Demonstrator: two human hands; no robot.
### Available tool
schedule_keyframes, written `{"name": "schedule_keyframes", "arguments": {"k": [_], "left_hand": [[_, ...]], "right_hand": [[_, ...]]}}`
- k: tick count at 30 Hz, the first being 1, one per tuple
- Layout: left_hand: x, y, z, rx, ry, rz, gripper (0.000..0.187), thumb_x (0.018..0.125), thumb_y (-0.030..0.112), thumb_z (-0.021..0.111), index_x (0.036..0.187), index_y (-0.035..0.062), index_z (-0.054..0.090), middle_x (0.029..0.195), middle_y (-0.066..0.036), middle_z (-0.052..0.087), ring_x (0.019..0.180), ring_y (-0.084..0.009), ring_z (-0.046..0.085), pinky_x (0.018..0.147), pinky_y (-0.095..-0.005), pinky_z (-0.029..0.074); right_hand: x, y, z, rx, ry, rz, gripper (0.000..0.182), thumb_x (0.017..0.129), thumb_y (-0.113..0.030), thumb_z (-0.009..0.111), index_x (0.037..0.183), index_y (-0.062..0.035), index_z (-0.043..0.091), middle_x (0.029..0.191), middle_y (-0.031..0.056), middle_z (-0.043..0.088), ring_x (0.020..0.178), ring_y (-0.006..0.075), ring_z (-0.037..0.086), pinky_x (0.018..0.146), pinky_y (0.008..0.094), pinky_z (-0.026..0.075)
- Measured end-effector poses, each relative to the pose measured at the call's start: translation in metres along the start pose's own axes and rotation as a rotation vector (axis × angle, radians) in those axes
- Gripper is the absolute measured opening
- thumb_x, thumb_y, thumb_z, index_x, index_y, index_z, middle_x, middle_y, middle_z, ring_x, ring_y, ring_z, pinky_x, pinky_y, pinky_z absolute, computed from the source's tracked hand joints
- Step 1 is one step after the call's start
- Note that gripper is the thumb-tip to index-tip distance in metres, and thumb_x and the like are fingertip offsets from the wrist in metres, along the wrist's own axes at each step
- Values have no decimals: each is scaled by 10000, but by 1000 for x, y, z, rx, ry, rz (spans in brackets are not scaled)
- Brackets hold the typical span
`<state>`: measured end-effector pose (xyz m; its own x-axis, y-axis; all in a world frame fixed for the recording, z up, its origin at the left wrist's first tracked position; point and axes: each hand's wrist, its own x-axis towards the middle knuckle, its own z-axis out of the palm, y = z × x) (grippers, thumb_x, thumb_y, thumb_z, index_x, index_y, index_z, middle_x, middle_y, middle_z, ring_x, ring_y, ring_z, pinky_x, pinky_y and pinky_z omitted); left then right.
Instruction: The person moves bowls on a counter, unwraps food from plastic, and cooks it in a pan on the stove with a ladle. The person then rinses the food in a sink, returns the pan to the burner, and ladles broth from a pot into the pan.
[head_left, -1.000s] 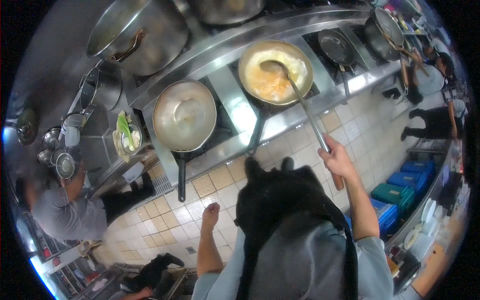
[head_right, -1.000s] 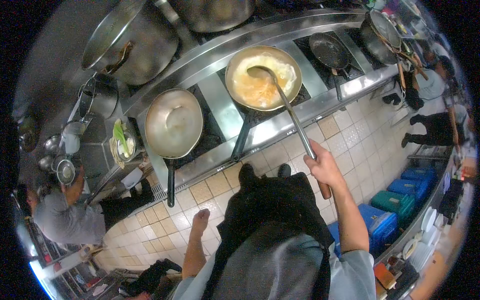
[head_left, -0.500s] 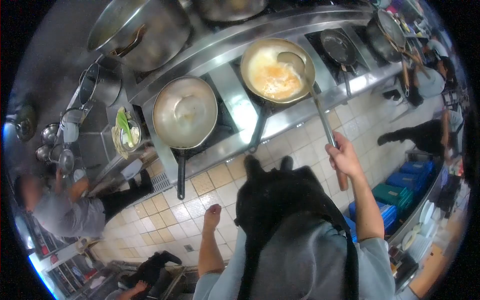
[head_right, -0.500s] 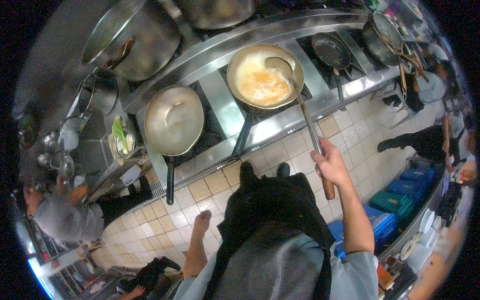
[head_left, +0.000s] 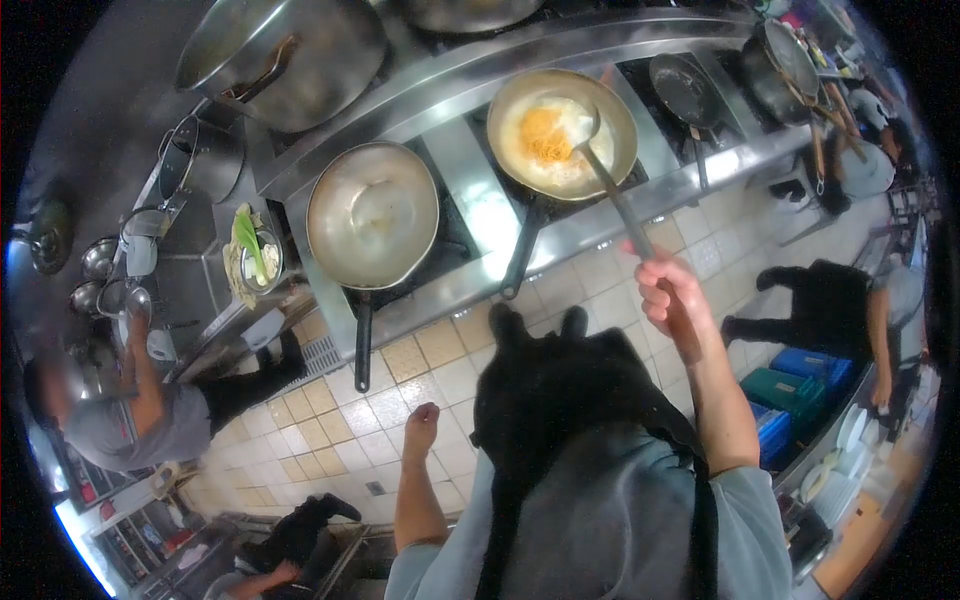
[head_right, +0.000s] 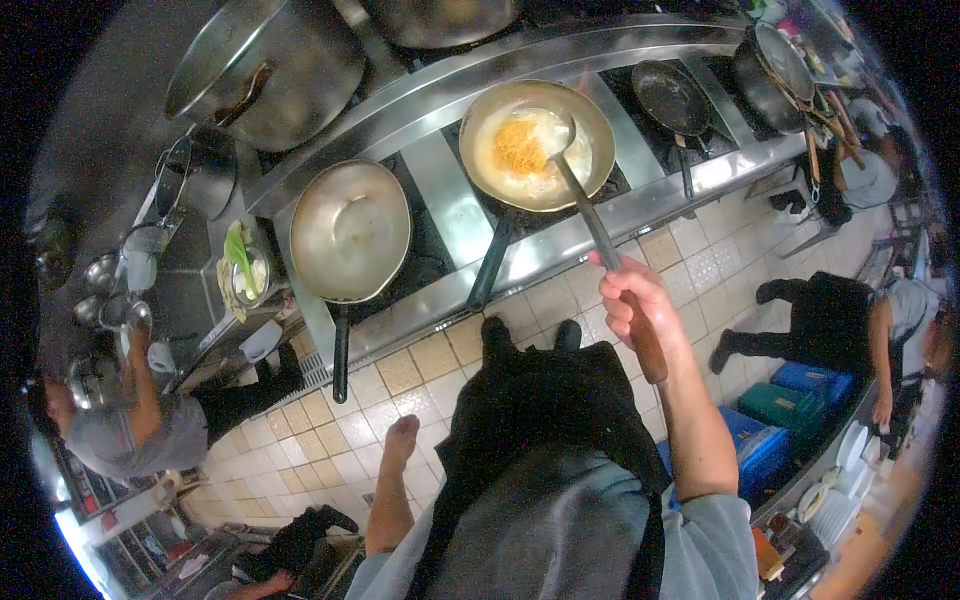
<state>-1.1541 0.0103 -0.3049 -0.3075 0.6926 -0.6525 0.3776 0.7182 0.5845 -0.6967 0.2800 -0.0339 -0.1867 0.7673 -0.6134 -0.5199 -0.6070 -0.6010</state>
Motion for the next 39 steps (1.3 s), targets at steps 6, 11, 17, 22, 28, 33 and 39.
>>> {"name": "schedule_keyframes", "arguments": {"k": [6, 11, 17, 22, 28, 33, 39], "left_hand": [[-2, 10, 4, -1, -23, -34, 356, 913, 275, 621, 1124, -10, 652, 1067, -173, 689, 1009, -238, 642, 889, -326, 487], [2, 17, 6, 85, -41, -1, 358, 918, 284, 612, 1131, -1, 652, 1083, -175, 683, 1027, -247, 636, 896, -335, 482], [4, 19, 7, 64, -20, -34, 349, 926, 289, 597, 1123, 8, 658, 1066, -173, 686, 1006, -259, 643, 891, -344, 487], [3, 6, 4, 4, -51, 16, 330, 922, 256, 612, 1127, 0, 653, 1035, -144, 699, 979, -214, 647, 873, -319, 491], [-7, -6, -16, 84, -46, -44, 332, 925, 242, 617, 1129, -18, 643, 1034, -149, 695, 967, -202, 642, 867, -312, 488], [-21, -57, -34, -20, 66, -68, 328, 933, 239, 617, 1107, -38, 643, 984, -135, 697, 919, -169, 629, 840, -303, 493], [-79, -34, -28, -178, 125, -248, 286, 934, 215, 628, 1103, -14, 653, 976, -101, 698, 911, -148, 619, 828, -307, 492]], "right_hand": [[-6, -16, 2, -392, 110, -122, 461, 829, -73, 550, 1275, 14, 471, 670, 1, 487, 420, 99, 451, 382, 248, 378], [-13, -19, -12, -592, 172, -147, 478, 823, -60, 565, 1282, 37, 475, 650, 7, 504, 425, 99, 477, 393, 257, 394], [-23, -5, -31, -850, 266, -205, 497, 845, -92, 590, 1309, 47, 480, 671, 11, 521, 468, 95, 498, 446, 258, 406], [-19, 11, -55, -993, 373, -327, 499, 846, -109, 614, 1316, 19, 504, 748, 44, 565, 676, 101, 530, 600, 267, 442], [23, 16, -82, -1036, 486, -497, 508, 849, -115, 628, 1322, 19, 502, 839, 86, 600, 744, 142, 542, 677, 308, 471], [50, -5, -74, -1120, 441, -550, 506, 859, -109, 623, 1335, 7, 498, 824, 78, 594, 719, 129, 522, 659, 290, 461], [72, -22, -86, -1092, 421, -581, 514, 863, -86, 610, 1355, -4, 487, 869, 96, 609, 723, 132, 531, 668, 281, 464]]}}
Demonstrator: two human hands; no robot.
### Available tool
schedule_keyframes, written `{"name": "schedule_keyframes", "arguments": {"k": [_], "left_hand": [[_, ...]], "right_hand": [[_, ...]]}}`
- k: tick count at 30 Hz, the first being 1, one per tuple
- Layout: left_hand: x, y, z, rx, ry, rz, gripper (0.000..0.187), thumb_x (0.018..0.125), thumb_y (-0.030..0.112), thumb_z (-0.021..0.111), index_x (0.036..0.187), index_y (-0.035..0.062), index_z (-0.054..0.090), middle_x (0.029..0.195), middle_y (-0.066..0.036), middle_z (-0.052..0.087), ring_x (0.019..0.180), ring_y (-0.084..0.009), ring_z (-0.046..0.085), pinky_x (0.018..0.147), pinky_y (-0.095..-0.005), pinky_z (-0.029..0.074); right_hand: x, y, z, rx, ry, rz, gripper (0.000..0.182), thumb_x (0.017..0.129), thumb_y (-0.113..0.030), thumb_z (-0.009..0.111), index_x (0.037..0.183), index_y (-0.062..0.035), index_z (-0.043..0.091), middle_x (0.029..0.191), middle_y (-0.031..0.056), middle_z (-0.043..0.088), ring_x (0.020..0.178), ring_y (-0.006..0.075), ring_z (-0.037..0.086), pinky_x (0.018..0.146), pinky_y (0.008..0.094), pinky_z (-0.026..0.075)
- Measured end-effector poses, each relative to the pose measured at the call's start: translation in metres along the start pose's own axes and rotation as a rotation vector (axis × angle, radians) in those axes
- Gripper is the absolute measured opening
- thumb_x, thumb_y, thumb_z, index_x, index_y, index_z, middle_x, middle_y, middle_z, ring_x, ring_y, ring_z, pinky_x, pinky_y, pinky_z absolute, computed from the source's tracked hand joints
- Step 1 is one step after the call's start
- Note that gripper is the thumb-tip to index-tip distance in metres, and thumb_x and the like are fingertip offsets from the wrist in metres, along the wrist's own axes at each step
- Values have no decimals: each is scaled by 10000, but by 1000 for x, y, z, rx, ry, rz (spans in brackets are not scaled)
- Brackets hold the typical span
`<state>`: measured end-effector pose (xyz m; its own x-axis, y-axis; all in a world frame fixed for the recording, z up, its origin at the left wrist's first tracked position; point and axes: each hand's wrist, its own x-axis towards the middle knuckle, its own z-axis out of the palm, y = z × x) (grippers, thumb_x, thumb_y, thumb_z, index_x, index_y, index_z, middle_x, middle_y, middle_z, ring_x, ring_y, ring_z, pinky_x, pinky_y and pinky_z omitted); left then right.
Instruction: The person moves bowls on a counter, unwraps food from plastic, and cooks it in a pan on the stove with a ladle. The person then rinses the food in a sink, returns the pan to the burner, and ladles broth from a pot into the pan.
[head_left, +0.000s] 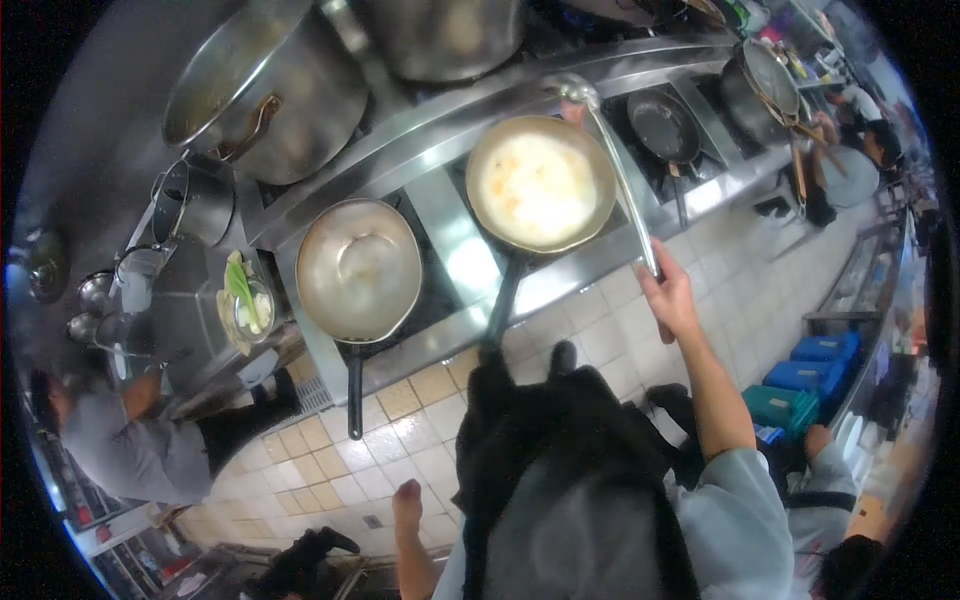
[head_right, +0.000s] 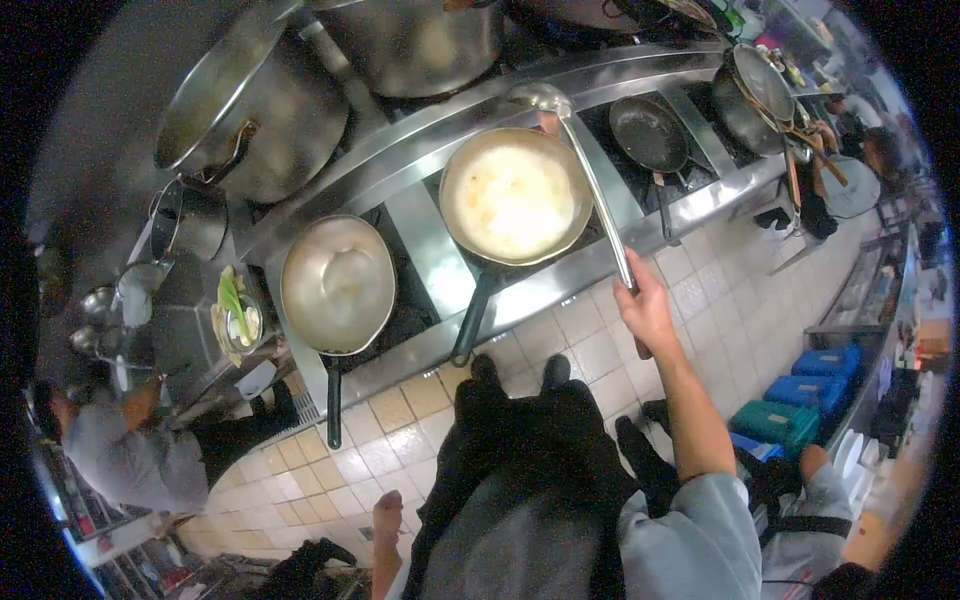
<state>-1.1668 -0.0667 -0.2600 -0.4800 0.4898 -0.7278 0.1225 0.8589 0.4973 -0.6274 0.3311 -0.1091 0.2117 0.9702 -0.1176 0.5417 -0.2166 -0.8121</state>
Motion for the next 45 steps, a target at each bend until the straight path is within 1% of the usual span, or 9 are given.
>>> {"name": "schedule_keyframes", "arguments": {"k": [5, 10, 14, 22, 27, 30, 36, 38, 45], "left_hand": [[-36, -43, 13, 28, 40, 85, 331, 928, 264, 602, 1036, -43, 662, 938, -81, 702, 880, -168, 618, 797, -322, 489], [-96, -51, 20, 296, 38, 91, 304, 921, 234, 603, 1004, -53, 660, 830, -53, 676, 774, -132, 586, 704, -306, 488], [-131, -47, 24, 108, 80, 107, 296, 918, 224, 602, 998, -56, 658, 835, -60, 679, 796, -119, 597, 712, -290, 486], [-149, -31, 23, 229, 107, -15, 333, 914, 246, 606, 1067, -47, 652, 887, -109, 689, 837, -148, 619, 757, -314, 497], [-126, -38, 20, -111, 22, 42, 337, 918, 251, 611, 1088, -39, 641, 928, -111, 696, 823, -177, 628, 756, -328, 497], [-104, -38, 16, 187, 37, 241, 340, 921, 270, 612, 1082, -27, 650, 938, -106, 698, 818, -160, 620, 750, -324, 489], [-99, -38, 7, 89, 110, 25, 346, 907, 284, 632, 1079, -15, 658, 923, -106, 706, 866, -174, 635, 803, -318, 494], [-113, -51, 10, 162, 202, 17, 369, 910, 303, 629, 1081, -22, 658, 943, -125, 712, 914, -202, 652, 841, -327, 496], [-180, -28, 19, 136, 289, -48, 386, 894, 338, 628, 1107, 19, 664, 1058, -175, 690, 1008, -290, 653, 870, -356, 499]], "right_hand": [[30, 61, 1, 7, 43, -48, 515, 859, -75, 614, 1352, 1, 485, 1048, 160, 663, 884, 189, 629, 779, 314, 495], [62, 110, 2, -140, 8, -26, 562, 846, -64, 593, 1388, -75, 444, 1156, 256, 607, 1050, 391, 605, 883, 412, 489], [105, 151, 11, -300, 91, -183, 545, 861, -71, 568, 1391, -70, 441, 1125, 264, 587, 931, 338, 613, 826, 400, 489], [137, 171, 22, -490, 115, -364, 546, 807, -83, 637, 1320, -28, 458, 1126, 232, 510, 1049, 405, 511, 923, 475, 436], [131, 163, 17, -439, 141, -361, 614, 807, -91, 653, 1361, 5, 405, 1229, 267, 468, 1102, 437, 492, 964, 465, 423], [117, 149, 6, -335, 135, -338, 658, 802, -94, 670, 1386, 6, 384, 1262, 259, 458, 1111, 442, 491, 973, 447, 429], [57, 146, 9, 131, 121, -389, 454, 931, -144, 601, 1347, -11, 476, 1221, 105, 533, 1056, 182, 554, 892, 298, 474], [27, 133, 30, 520, 20, -47, 393, 953, -212, 592, 1296, -31, 529, 1161, 72, 576, 1011, 155, 562, 852, 298, 482], [-57, 57, 149, 1106, -572, 432, 502, 958, -390, 571, 1326, -57, 494, 1230, 92, 596, 1040, 178, 586, 832, 378, 496]]}}
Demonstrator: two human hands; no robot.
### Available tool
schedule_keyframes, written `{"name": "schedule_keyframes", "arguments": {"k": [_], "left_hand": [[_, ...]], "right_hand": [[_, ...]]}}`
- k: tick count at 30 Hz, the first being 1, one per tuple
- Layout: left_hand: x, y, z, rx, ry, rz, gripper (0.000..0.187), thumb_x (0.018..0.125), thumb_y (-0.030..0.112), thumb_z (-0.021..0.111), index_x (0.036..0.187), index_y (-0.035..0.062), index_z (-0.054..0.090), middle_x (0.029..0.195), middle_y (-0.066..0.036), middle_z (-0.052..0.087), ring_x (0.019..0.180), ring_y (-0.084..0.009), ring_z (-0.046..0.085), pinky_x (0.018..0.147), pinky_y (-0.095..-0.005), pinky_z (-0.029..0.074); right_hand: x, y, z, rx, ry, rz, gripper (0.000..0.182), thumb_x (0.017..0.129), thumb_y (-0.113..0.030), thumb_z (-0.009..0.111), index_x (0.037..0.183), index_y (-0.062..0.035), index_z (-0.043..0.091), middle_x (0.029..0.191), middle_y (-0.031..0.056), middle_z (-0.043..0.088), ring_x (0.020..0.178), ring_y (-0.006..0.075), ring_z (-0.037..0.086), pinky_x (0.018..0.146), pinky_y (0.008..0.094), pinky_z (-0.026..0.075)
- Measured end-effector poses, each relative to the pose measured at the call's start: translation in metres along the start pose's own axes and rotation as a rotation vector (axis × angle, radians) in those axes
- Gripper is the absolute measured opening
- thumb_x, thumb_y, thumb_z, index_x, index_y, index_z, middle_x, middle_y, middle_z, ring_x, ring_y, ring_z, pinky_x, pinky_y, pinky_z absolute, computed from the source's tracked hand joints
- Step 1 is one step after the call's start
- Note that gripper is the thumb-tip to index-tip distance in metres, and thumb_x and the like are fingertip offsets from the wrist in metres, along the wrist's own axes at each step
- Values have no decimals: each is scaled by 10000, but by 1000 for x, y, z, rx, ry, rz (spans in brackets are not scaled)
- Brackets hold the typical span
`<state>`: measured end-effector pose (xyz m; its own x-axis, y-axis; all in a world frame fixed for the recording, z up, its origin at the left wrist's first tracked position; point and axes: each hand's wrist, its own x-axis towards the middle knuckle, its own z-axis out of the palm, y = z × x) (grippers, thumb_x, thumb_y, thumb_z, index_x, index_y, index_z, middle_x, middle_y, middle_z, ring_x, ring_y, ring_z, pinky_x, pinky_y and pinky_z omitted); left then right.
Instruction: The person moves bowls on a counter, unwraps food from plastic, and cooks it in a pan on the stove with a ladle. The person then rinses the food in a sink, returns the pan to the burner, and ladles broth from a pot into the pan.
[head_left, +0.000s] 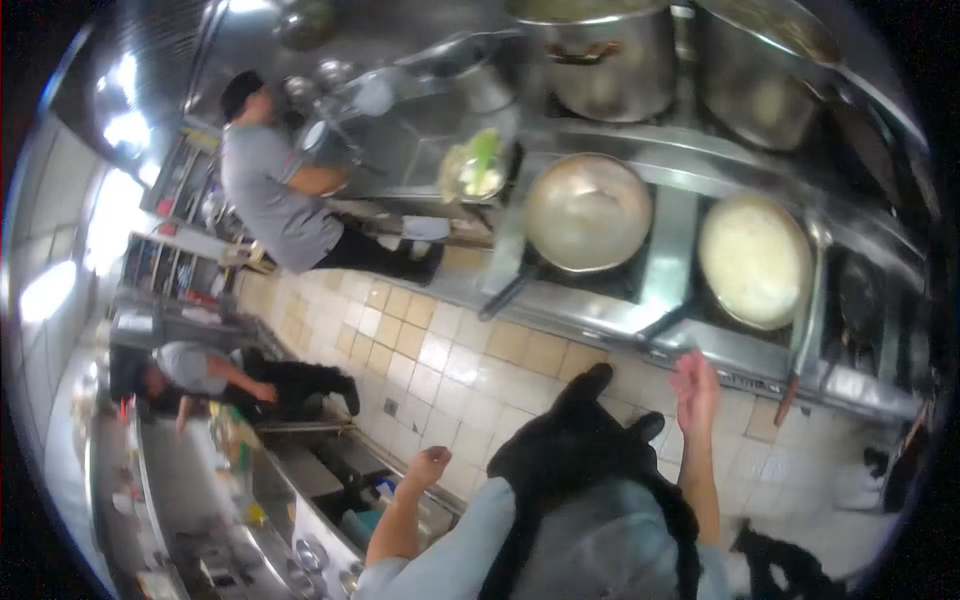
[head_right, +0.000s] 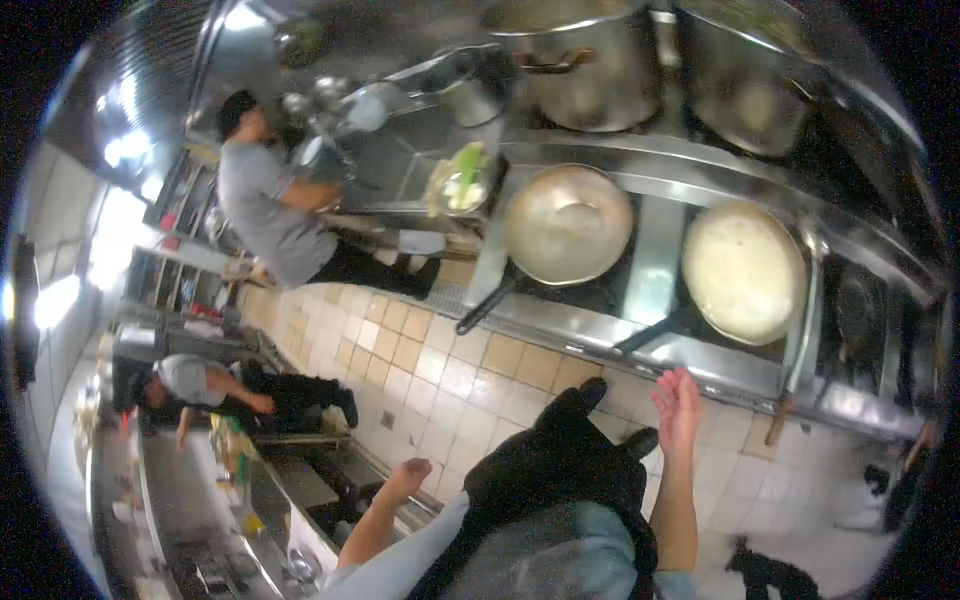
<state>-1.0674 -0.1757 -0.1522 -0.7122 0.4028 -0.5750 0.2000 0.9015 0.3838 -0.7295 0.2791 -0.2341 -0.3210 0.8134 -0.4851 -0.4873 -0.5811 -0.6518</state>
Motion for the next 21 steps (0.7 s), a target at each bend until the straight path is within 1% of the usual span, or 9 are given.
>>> {"name": "schedule_keyframes", "arguments": {"k": [3, 4, 5, 7, 9, 12, 16, 19, 21], "left_hand": [[14, -18, 1, -5, -22, 11, 385, 890, 356, 624, 1118, 49, 667, 1063, -164, 690, 1010, -294, 652, 871, -367, 501], [19, -19, -1, -16, -28, 10, 385, 890, 356, 624, 1118, 49, 667, 1063, -164, 690, 1010, -294, 652, 871, -367, 501], [28, -18, -4, 0, -37, 13, 383, 889, 358, 622, 1123, 58, 667, 1069, -165, 688, 1015, -295, 650, 876, -369, 500], [50, -26, -2, -2, -48, 19, 382, 889, 360, 620, 1128, 67, 667, 1076, -166, 686, 1020, -295, 649, 882, -371, 499], [80, -53, -4, -13, -79, 79, 391, 891, 361, 618, 1136, 59, 661, 1088, -176, 680, 1036, -303, 644, 889, -372, 497], [115, -90, -14, -37, -99, 111, 395, 894, 355, 612, 1138, 47, 657, 1077, -191, 678, 1038, -314, 643, 887, -379, 497], [139, -100, -70, 3, -92, 48, 378, 904, 365, 592, 1117, 61, 665, 1048, -194, 679, 1026, -334, 641, 865, -395, 497], [210, -237, -53, 150, -101, 367, 378, 907, 364, 589, 1110, 55, 664, 1048, -206, 675, 1022, -346, 641, 860, -400, 499], [224, -224, -78, 287, -99, 464, 368, 908, 351, 586, 1099, 46, 664, 1021, -216, 677, 1002, -353, 646, 846, -403, 502]], "right_hand": [[3, 0, 78, 182, -79, 89, 421, 959, -392, 567, 1254, -93, 543, 1201, 71, 611, 1080, 183, 578, 872, 370, 469], [4, -3, 101, 277, -150, 71, 396, 973, -357, 549, 1238, -64, 518, 1151, 95, 616, 1016, 206, 593, 865, 408, 487], [11, 0, 110, 263, -152, 65, 396, 973, -357, 549, 1238, -64, 518, 1151, 95, 616, 1016, 206, 593, 865, 408, 487], [34, 5, 122, 318, -123, 5, 328, 974, -327, 555, 1173, -67, 534, 1014, 57, 619, 923, 182, 586, 830, 388, 488], [50, 14, 126, 324, -13, -31, 281, 963, -293, 576, 1145, -79, 557, 819, -6, 549, 755, 126, 531, 698, 304, 467], [50, 21, 137, 316, 12, -42, 257, 964, -264, 570, 1149, -86, 558, 776, -24, 534, 684, 99, 511, 646, 277, 457], [50, 18, 127, 347, 73, -106, 183, 971, -217, 540, 1103, -92, 561, 721, -46, 484, 601, 70, 464, 530, 238, 420], [39, 14, 128, 354, 139, -118, 138, 963, -201, 547, 1056, -99, 558, 701, -52, 458, 557, 58, 427, 469, 218, 381], [32, 10, 128, 327, 167, -110, 103, 945, -186, 579, 1006, -107, 553, 685, -58, 441, 507, 43, 380, 413, 199, 331]]}}
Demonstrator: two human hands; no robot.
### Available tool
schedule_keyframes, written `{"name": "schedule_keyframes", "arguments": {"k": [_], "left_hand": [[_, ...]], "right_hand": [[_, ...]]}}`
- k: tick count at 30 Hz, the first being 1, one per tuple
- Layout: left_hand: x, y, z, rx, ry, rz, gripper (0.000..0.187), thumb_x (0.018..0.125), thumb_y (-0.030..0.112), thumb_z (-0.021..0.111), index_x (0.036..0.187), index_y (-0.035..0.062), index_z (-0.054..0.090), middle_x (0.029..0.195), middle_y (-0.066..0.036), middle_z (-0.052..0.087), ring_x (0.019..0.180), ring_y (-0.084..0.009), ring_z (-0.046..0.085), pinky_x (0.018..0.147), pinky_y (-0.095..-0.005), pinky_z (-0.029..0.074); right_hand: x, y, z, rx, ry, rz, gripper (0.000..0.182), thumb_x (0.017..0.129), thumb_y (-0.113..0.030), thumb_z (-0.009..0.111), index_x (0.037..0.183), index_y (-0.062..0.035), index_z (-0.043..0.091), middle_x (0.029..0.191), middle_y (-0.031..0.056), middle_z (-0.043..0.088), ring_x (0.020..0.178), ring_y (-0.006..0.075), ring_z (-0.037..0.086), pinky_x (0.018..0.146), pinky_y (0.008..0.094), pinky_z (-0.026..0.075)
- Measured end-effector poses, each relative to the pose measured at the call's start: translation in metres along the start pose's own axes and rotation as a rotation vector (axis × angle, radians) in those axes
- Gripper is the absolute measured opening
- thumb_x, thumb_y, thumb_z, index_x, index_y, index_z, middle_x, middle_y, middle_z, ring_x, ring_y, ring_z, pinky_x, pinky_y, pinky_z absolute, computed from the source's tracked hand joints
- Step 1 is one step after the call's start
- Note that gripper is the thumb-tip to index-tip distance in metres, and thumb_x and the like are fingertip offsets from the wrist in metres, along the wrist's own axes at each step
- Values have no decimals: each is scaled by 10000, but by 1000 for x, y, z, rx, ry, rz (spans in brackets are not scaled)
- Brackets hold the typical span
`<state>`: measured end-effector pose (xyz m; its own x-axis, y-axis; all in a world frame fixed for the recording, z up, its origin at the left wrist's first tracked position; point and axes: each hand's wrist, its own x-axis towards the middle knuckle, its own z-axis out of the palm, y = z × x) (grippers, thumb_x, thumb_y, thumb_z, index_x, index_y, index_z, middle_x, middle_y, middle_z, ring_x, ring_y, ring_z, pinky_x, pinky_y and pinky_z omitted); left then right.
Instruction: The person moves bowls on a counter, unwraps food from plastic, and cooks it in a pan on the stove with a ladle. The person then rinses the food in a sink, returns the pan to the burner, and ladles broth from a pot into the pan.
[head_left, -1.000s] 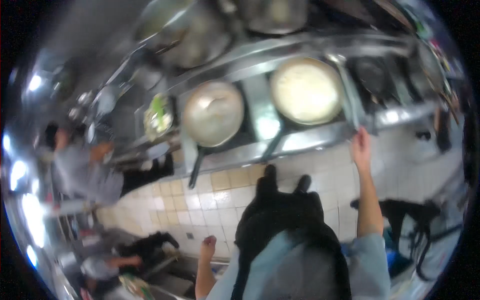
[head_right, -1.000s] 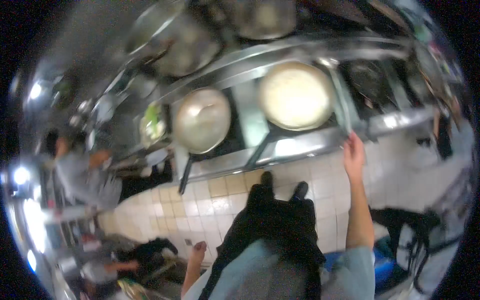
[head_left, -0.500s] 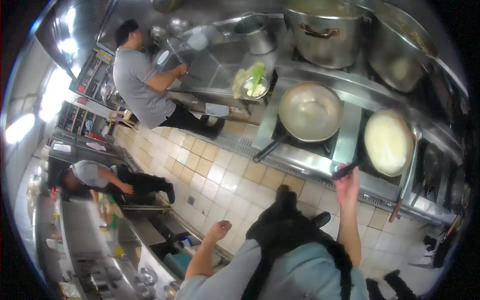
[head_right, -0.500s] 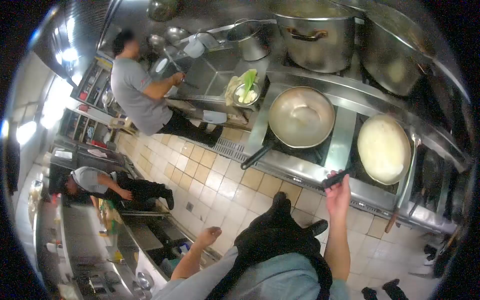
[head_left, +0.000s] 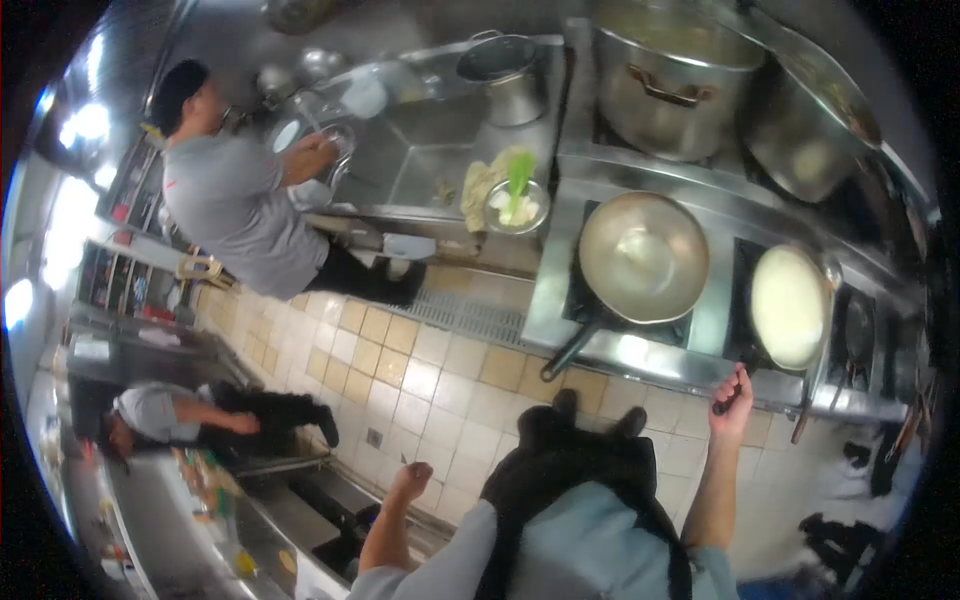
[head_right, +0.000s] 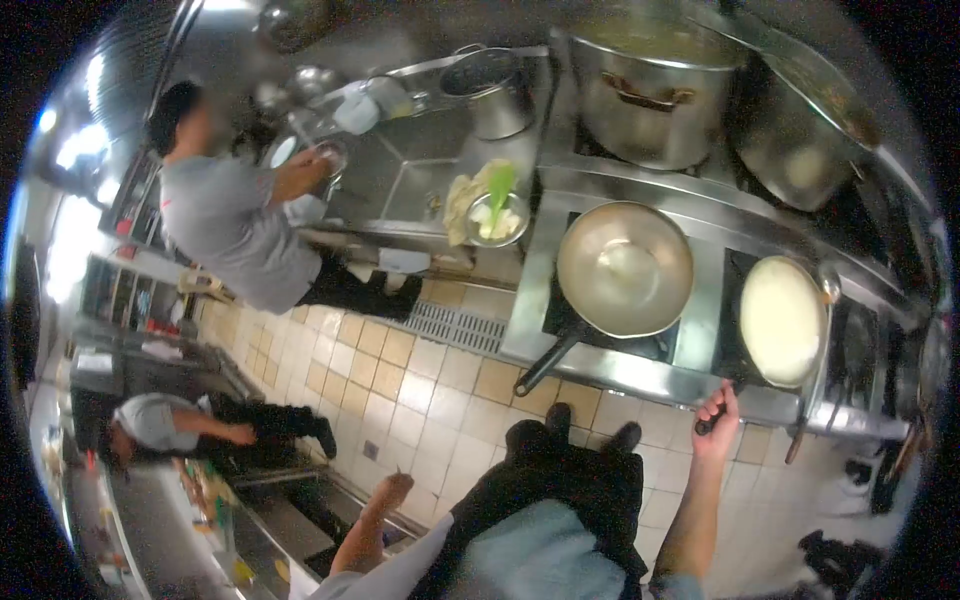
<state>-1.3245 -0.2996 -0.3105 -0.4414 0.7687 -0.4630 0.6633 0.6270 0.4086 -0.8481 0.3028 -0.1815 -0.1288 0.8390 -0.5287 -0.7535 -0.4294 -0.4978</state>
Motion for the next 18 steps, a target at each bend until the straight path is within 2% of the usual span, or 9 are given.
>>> {"name": "schedule_keyframes", "arguments": {"k": [2, 4, 5, 7, 10, 11, 14, 17, 18], "left_hand": [[2, 12, -21, 146, -27, 98, 359, 909, 339, 584, 1088, 37, 665, 993, -225, 679, 981, -359, 652, 831, -405, 505], [13, 27, -35, -139, 69, -172, 318, 923, 311, 571, 1044, 35, 672, 895, -205, 687, 870, -308, 668, 785, -394, 510], [17, 53, -51, -110, -7, -107, 318, 923, 311, 571, 1044, 35, 672, 895, -205, 687, 870, -308, 668, 785, -394, 510], [15, 107, -77, -208, 7, -176, 286, 935, 287, 580, 1004, 27, 675, 798, -160, 673, 767, -192, 631, 732, -351, 506], [11, 44, -26, -498, 60, -168, 248, 935, 238, 605, 1000, 8, 669, 804, -99, 668, 744, -116, 571, 700, -305, 494], [10, 34, -25, -662, -73, -171, 241, 928, 200, 625, 1024, -19, 653, 857, -66, 671, 768, -115, 569, 692, -285, 486], [-10, 44, -25, -814, -128, -249, 269, 933, 193, 622, 1060, -43, 633, 908, -49, 662, 797, -129, 572, 709, -285, 485], [-30, 139, -57, -587, 12, -448, 308, 941, 205, 612, 1103, -57, 614, 927, -54, 653, 825, -121, 569, 727, -275, 482], [-32, 134, -56, -593, 17, -454, 308, 941, 205, 612, 1103, -57, 614, 927, -54, 653, 825, -121, 569, 727, -275, 482]], "right_hand": [[10, 3, -14, -36, 15, 11, 85, 934, -178, 594, 959, -120, 538, 670, -65, 432, 482, 37, 356, 392, 200, 304], [-4, -7, 0, -158, 115, 47, 182, 908, -188, 636, 842, -159, 468, 627, -83, 400, 427, 28, 305, 354, 209, 244], [-1, -4, -12, -167, 142, -29, 191, 900, -202, 645, 852, -154, 467, 623, -75, 401, 430, 32, 318, 360, 206, 250], [-8, -13, -17, -245, 155, -39, 123, 904, -165, 606, 917, -121, 492, 637, -53, 414, 433, 49, 345, 358, 225, 270], [-21, -30, -17, -183, 98, -6, 119, 878, -93, 561, 967, -94, 483, 640, -34, 416, 425, 58, 344, 351, 246, 290], [-25, -34, -17, -214, 90, -4, 125, 873, -78, 547, 973, -89, 475, 640, -30, 418, 426, 60, 347, 352, 247, 296], [-35, -47, -15, -265, 46, 25, 140, 865, -49, 509, 989, -83, 453, 639, -20, 420, 418, 66, 344, 347, 249, 301], [-48, -63, -10, -385, 52, 48, 144, 872, -59, 512, 997, -89, 446, 631, -20, 410, 402, 68, 330, 336, 253, 296], [-53, -67, -8, -390, 62, 69, 142, 876, -65, 517, 996, -96, 447, 627, -23, 405, 399, 66, 327, 332, 252, 289]]}}
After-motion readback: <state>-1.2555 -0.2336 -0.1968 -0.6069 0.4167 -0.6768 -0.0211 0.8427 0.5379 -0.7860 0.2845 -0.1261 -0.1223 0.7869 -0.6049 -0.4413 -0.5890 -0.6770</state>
